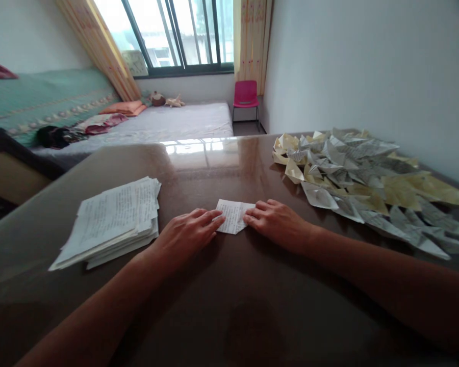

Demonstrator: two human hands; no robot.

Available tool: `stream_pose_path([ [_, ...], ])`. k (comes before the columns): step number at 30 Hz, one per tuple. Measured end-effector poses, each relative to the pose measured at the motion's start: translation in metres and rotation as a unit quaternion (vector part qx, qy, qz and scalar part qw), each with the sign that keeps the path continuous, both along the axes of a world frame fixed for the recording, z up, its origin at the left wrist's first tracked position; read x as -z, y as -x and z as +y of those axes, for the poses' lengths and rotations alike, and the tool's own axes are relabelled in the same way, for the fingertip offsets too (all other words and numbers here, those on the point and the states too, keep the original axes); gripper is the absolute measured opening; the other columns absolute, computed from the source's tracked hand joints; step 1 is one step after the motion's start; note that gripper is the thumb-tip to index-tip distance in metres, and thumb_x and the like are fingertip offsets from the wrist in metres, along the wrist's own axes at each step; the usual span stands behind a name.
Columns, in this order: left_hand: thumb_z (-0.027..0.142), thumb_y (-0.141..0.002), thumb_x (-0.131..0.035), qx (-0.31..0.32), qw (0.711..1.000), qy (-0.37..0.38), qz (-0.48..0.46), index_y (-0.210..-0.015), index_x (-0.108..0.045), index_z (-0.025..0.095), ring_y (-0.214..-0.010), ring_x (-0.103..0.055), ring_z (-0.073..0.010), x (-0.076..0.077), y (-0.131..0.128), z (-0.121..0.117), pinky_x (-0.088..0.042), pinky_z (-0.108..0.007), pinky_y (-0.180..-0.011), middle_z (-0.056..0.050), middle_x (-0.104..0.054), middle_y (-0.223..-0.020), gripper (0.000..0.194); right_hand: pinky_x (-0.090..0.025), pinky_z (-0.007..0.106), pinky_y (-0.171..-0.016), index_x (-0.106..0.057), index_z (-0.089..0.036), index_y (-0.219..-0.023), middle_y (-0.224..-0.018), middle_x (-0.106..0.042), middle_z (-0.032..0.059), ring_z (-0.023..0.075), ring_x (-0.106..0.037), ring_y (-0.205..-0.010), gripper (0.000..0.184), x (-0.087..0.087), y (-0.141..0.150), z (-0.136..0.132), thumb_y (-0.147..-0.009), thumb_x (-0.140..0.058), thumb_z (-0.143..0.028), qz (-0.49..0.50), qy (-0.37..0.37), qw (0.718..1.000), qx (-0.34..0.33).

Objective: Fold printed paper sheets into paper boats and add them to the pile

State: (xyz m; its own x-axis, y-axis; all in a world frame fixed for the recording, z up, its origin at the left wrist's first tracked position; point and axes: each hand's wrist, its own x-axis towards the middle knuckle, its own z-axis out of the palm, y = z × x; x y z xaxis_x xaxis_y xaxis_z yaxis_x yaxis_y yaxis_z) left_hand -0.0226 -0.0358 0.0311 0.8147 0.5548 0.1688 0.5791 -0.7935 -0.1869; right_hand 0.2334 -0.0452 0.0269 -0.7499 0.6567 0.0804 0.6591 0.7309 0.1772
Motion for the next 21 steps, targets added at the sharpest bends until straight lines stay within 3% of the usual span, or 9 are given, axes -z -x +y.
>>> stream_pose_path([
  [7, 0.013, -0.090, -0.051, 0.015, 0.999, -0.007, 0.032, -0.116, -0.060, 0.018, -0.096, -0.065, -0.0195, 0.000, -0.004, -0.003, -0.056, -0.029, -0.074, -0.009, -0.066, -0.116, 0.028, -0.042, 0.031, -0.085, -0.063, -0.012, -0.107, -0.107, -0.065, 0.0106, 0.0188, -0.054, -0.098, 0.023, 0.011, -0.011, 0.022, -0.096, -0.044, -0.017, 0.055, 0.019, 0.997, -0.047],
  [13, 0.004, -0.084, -0.053, -0.003, 0.996, -0.026, 0.085, -0.116, -0.060, 0.015, -0.095, -0.064, -0.0205, -0.001, -0.012, -0.007, -0.056, -0.030, -0.076, -0.010, -0.066, -0.116, 0.034, -0.037, 0.034, -0.078, -0.064, -0.016, -0.105, -0.105, -0.066, 0.0099, 0.0212, -0.052, -0.096, 0.024, 0.009, -0.006, 0.012, -0.097, -0.043, -0.026, 0.060, 0.002, 0.998, -0.017],
  [17, 0.006, -0.085, -0.052, 0.003, 0.999, -0.022, 0.043, -0.115, -0.060, 0.015, -0.101, -0.061, -0.0213, 0.004, -0.012, 0.000, -0.055, -0.033, -0.082, -0.010, -0.063, -0.119, 0.032, -0.034, 0.034, -0.078, -0.064, -0.017, -0.102, -0.101, -0.067, 0.0105, 0.0217, -0.050, -0.098, 0.024, 0.007, -0.002, 0.006, -0.097, -0.044, -0.028, 0.063, -0.004, 0.998, -0.017],
  [21, 0.013, -0.089, -0.051, 0.023, 1.000, -0.006, -0.019, -0.107, -0.063, 0.014, -0.100, -0.056, -0.0210, 0.006, -0.011, 0.006, -0.053, -0.033, -0.083, -0.011, -0.066, -0.108, 0.022, -0.036, 0.033, -0.079, -0.064, -0.019, -0.106, -0.106, -0.067, 0.0091, 0.0214, -0.049, -0.101, 0.021, 0.008, -0.004, 0.008, -0.095, -0.047, -0.025, 0.066, -0.006, 0.998, -0.023],
])
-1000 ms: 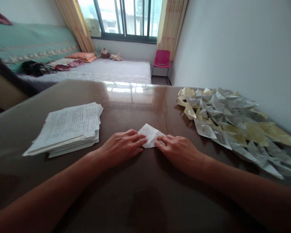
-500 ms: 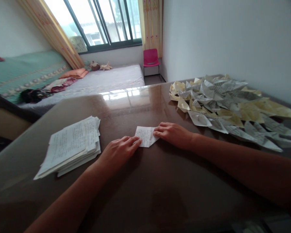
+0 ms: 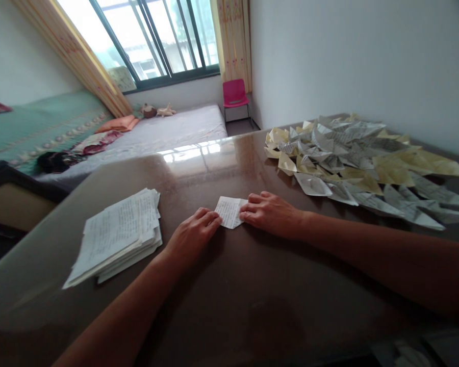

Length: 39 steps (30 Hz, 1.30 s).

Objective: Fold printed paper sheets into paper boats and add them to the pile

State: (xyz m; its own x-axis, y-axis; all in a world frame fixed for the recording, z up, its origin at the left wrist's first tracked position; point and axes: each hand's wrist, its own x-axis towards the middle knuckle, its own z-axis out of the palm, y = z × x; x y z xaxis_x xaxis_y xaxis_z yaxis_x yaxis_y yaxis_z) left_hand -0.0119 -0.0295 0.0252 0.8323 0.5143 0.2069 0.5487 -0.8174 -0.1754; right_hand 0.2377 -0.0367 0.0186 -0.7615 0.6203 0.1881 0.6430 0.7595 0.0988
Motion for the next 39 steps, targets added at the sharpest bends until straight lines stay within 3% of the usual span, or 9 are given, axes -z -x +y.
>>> stream_pose_path([
  [5, 0.021, -0.092, -0.048, 0.031, 0.999, 0.009, -0.030, -0.099, -0.066, 0.020, -0.089, -0.056, -0.0201, -0.002, -0.008, -0.014, -0.052, -0.033, -0.076, -0.005, -0.067, -0.087, 0.020, -0.038, 0.032, -0.080, -0.066, -0.019, -0.106, -0.106, -0.067, 0.0080, 0.0205, -0.050, -0.099, 0.022, 0.000, -0.005, 0.006, -0.095, -0.047, -0.023, 0.019, 0.034, 0.999, 0.000],
  [9, 0.026, -0.092, -0.049, 0.061, 0.995, 0.073, -0.041, -0.106, -0.065, 0.025, -0.097, -0.056, -0.0190, -0.001, -0.015, -0.026, -0.050, -0.031, -0.080, -0.003, -0.067, -0.097, 0.022, -0.040, 0.029, -0.080, -0.069, -0.019, -0.101, -0.101, -0.068, 0.0065, 0.0175, -0.051, -0.090, 0.023, 0.000, -0.007, 0.008, -0.095, -0.046, -0.021, 0.062, 0.090, 0.993, -0.037],
  [13, 0.030, -0.093, -0.048, 0.014, 0.987, 0.146, -0.071, -0.108, -0.066, 0.028, -0.094, -0.058, -0.0167, 0.005, -0.014, -0.020, -0.050, -0.028, -0.076, -0.002, -0.067, -0.104, 0.023, -0.040, 0.029, -0.087, -0.069, -0.019, -0.102, -0.101, -0.067, 0.0059, 0.0162, -0.055, -0.094, 0.024, 0.000, -0.008, 0.009, -0.093, -0.047, -0.018, 0.124, 0.156, 0.977, -0.072],
  [17, 0.031, -0.092, -0.050, -0.056, 0.964, 0.211, -0.150, -0.095, -0.069, 0.022, -0.085, -0.060, -0.0151, 0.013, -0.014, -0.009, -0.049, -0.026, -0.075, -0.003, -0.068, -0.092, 0.021, -0.040, 0.028, -0.089, -0.069, -0.019, -0.103, -0.101, -0.066, 0.0052, 0.0159, -0.057, -0.096, 0.023, 0.000, -0.009, 0.009, -0.087, -0.053, -0.018, 0.159, 0.209, 0.961, -0.083],
  [20, 0.035, -0.089, -0.052, -0.138, 0.948, 0.232, -0.170, -0.089, -0.067, 0.020, -0.071, -0.060, -0.0131, 0.016, -0.017, -0.006, -0.045, -0.022, -0.061, 0.000, -0.067, -0.080, 0.021, -0.041, 0.027, -0.081, -0.069, -0.021, -0.099, -0.097, -0.065, 0.0036, 0.0153, -0.058, -0.089, 0.019, 0.002, -0.007, 0.006, -0.085, -0.058, -0.029, 0.169, 0.228, 0.957, -0.051],
  [24, 0.040, -0.090, -0.049, -0.187, 0.937, 0.246, -0.165, -0.088, -0.064, 0.020, -0.061, -0.057, -0.0116, 0.017, -0.021, -0.006, -0.040, -0.021, -0.055, 0.001, -0.067, -0.076, 0.025, -0.037, 0.025, -0.070, -0.068, -0.020, -0.088, -0.089, -0.064, 0.0027, 0.0143, -0.057, -0.082, 0.022, 0.007, 0.003, 0.001, -0.090, -0.053, -0.037, 0.176, 0.215, 0.960, 0.024],
  [32, 0.039, -0.088, -0.052, -0.218, 0.917, 0.270, -0.195, -0.108, -0.056, 0.024, -0.058, -0.056, -0.0109, 0.019, -0.024, -0.004, -0.039, -0.022, -0.058, 0.005, -0.066, -0.078, 0.026, -0.031, 0.024, -0.064, -0.059, -0.019, -0.088, -0.087, -0.063, 0.0011, 0.0123, -0.053, -0.074, 0.012, 0.013, 0.010, -0.002, -0.085, -0.059, -0.030, 0.208, 0.197, 0.955, 0.079],
  [39, 0.037, -0.088, -0.053, -0.203, 0.925, 0.253, -0.199, -0.107, -0.056, 0.024, -0.066, -0.058, -0.0123, 0.022, -0.024, -0.003, -0.040, -0.023, -0.062, 0.004, -0.064, -0.080, 0.023, -0.033, 0.025, -0.068, -0.060, -0.019, -0.093, -0.091, -0.063, 0.0019, 0.0138, -0.055, -0.078, 0.015, 0.015, 0.010, -0.001, -0.085, -0.059, -0.032, 0.204, 0.201, 0.955, 0.080],
])
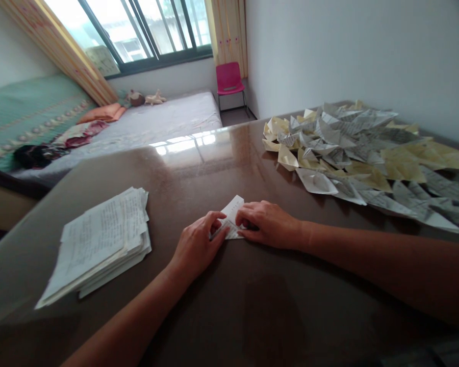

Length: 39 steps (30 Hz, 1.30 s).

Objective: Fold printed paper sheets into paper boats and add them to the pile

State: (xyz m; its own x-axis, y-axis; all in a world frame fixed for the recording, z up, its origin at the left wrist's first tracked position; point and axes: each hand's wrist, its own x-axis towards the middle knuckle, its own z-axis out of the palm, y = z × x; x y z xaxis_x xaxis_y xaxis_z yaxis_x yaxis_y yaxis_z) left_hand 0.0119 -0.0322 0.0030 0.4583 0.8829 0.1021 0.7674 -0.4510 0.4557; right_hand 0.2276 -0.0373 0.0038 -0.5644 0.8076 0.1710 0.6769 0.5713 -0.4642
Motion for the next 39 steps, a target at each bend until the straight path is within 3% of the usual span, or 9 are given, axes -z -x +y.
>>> stream_pose_path([
  [11, 0.033, -0.091, -0.048, 0.026, 0.999, -0.038, 0.021, -0.104, -0.056, 0.023, -0.079, -0.059, -0.0162, 0.003, -0.001, 0.001, -0.042, -0.027, -0.071, 0.000, -0.062, -0.084, 0.018, -0.035, 0.028, -0.071, -0.065, -0.025, -0.099, -0.092, -0.063, 0.0010, 0.0150, -0.057, -0.082, 0.019, -0.001, -0.002, 0.000, -0.087, -0.058, -0.037, -0.011, -0.023, 0.999, -0.034],
  [18, 0.030, -0.094, -0.040, 0.024, 0.996, -0.055, 0.061, -0.104, -0.056, 0.025, -0.083, -0.059, -0.0172, -0.001, -0.004, -0.003, -0.044, -0.028, -0.075, -0.002, -0.061, -0.094, 0.020, -0.039, 0.031, -0.077, -0.066, -0.025, -0.106, -0.100, -0.063, 0.0052, 0.0184, -0.057, -0.091, 0.029, -0.002, -0.011, 0.002, -0.091, -0.052, -0.045, -0.080, -0.113, 0.982, -0.126],
  [26, 0.029, -0.096, -0.038, 0.001, 0.990, -0.117, 0.079, -0.101, -0.060, 0.027, -0.086, -0.057, -0.0173, 0.005, -0.001, -0.003, -0.047, -0.028, -0.074, -0.002, -0.058, -0.095, 0.023, -0.044, 0.024, -0.079, -0.069, -0.027, -0.105, -0.102, -0.066, 0.0019, 0.0134, -0.060, -0.088, 0.032, 0.009, -0.012, 0.013, -0.092, -0.048, -0.048, -0.031, -0.124, 0.979, -0.159],
  [31, 0.023, -0.095, -0.039, 0.069, 0.972, -0.198, 0.106, -0.093, -0.062, 0.022, -0.090, -0.052, -0.0189, -0.001, 0.003, -0.007, -0.048, -0.028, -0.076, -0.005, -0.060, -0.093, 0.024, -0.045, 0.024, -0.072, -0.070, -0.029, -0.102, -0.097, -0.067, 0.0003, 0.0133, -0.061, -0.082, 0.025, 0.010, -0.007, 0.009, -0.093, -0.050, -0.041, -0.053, -0.177, 0.972, -0.145],
  [35, 0.017, -0.091, -0.044, 0.147, 0.962, -0.167, 0.157, -0.093, -0.063, 0.020, -0.089, -0.056, -0.0185, -0.013, -0.001, -0.017, -0.049, -0.029, -0.077, -0.005, -0.063, -0.097, 0.019, -0.047, 0.026, -0.069, -0.068, -0.021, -0.091, -0.090, -0.067, 0.0032, 0.0152, -0.060, -0.078, 0.021, 0.006, 0.003, 0.002, -0.094, -0.049, -0.028, -0.136, -0.229, 0.953, -0.141],
  [39, 0.019, -0.087, -0.052, 0.148, 0.958, -0.134, 0.206, -0.088, -0.066, 0.017, -0.086, -0.060, -0.0208, -0.017, -0.010, -0.020, -0.050, -0.032, -0.078, -0.009, -0.066, -0.092, 0.014, -0.047, 0.026, -0.065, -0.066, -0.014, -0.091, -0.087, -0.066, 0.0083, 0.0169, -0.062, -0.077, 0.014, 0.001, 0.015, -0.001, -0.089, -0.053, -0.017, -0.222, -0.230, 0.935, -0.153],
])
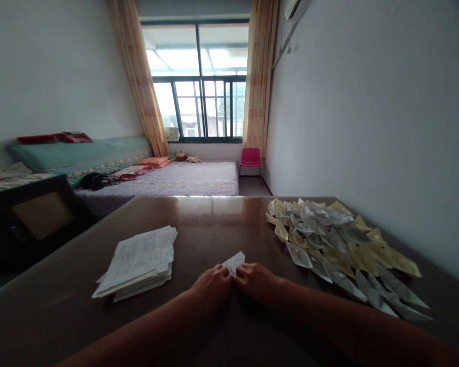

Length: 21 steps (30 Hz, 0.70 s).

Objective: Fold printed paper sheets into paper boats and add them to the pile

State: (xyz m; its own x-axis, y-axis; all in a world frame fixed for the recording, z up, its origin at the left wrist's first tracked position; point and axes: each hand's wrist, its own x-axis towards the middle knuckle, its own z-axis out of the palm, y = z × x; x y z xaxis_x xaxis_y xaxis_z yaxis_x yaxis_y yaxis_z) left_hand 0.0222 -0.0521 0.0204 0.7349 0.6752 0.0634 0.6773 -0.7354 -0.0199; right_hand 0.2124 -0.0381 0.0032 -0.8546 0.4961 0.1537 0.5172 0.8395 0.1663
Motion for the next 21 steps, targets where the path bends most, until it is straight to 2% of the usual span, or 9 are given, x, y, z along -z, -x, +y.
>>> stream_pose_path([
  [4, 0.014, -0.086, -0.053, -0.007, 1.000, -0.003, 0.004, -0.086, -0.068, 0.016, -0.085, -0.061, -0.0223, 0.001, -0.005, 0.012, -0.052, -0.032, -0.073, -0.010, -0.066, -0.089, 0.015, -0.047, 0.027, -0.064, -0.067, -0.014, -0.088, -0.086, -0.067, 0.0081, 0.0178, -0.064, -0.075, 0.014, -0.006, 0.004, 0.003, -0.088, -0.053, -0.016, -0.015, 0.017, 0.998, 0.064],
  [11, 0.011, -0.085, -0.053, -0.017, 1.000, -0.022, -0.015, -0.092, -0.067, 0.015, -0.094, -0.059, -0.0236, 0.002, -0.004, 0.046, -0.052, -0.032, -0.077, -0.011, -0.064, -0.095, 0.016, -0.046, 0.032, -0.074, -0.068, -0.013, -0.087, -0.090, -0.068, 0.0115, 0.0205, -0.064, -0.084, 0.021, -0.010, 0.007, 0.019, -0.091, -0.047, -0.016, 0.030, 0.014, 0.987, 0.160],
  [16, 0.014, -0.089, -0.049, -0.023, 0.998, -0.021, -0.047, -0.092, -0.066, 0.016, -0.092, -0.058, -0.0209, 0.006, 0.003, 0.051, -0.051, -0.033, -0.084, -0.009, -0.064, -0.093, 0.017, -0.043, 0.032, -0.078, -0.069, -0.014, -0.086, -0.089, -0.068, 0.0104, 0.0201, -0.062, -0.086, 0.024, -0.012, 0.012, 0.026, -0.092, -0.046, -0.020, 0.048, 0.024, 0.982, 0.183],
  [21, 0.018, -0.094, -0.041, 0.020, 0.993, -0.034, -0.108, -0.101, -0.063, 0.016, -0.106, -0.053, -0.0201, 0.012, 0.011, 0.044, -0.044, -0.035, -0.100, -0.007, -0.064, -0.103, 0.023, -0.041, 0.037, -0.085, -0.069, -0.017, -0.089, -0.092, -0.066, 0.0087, 0.0224, -0.057, -0.095, 0.029, -0.008, 0.002, 0.023, -0.094, -0.044, -0.032, 0.085, 0.017, 0.984, 0.159],
])
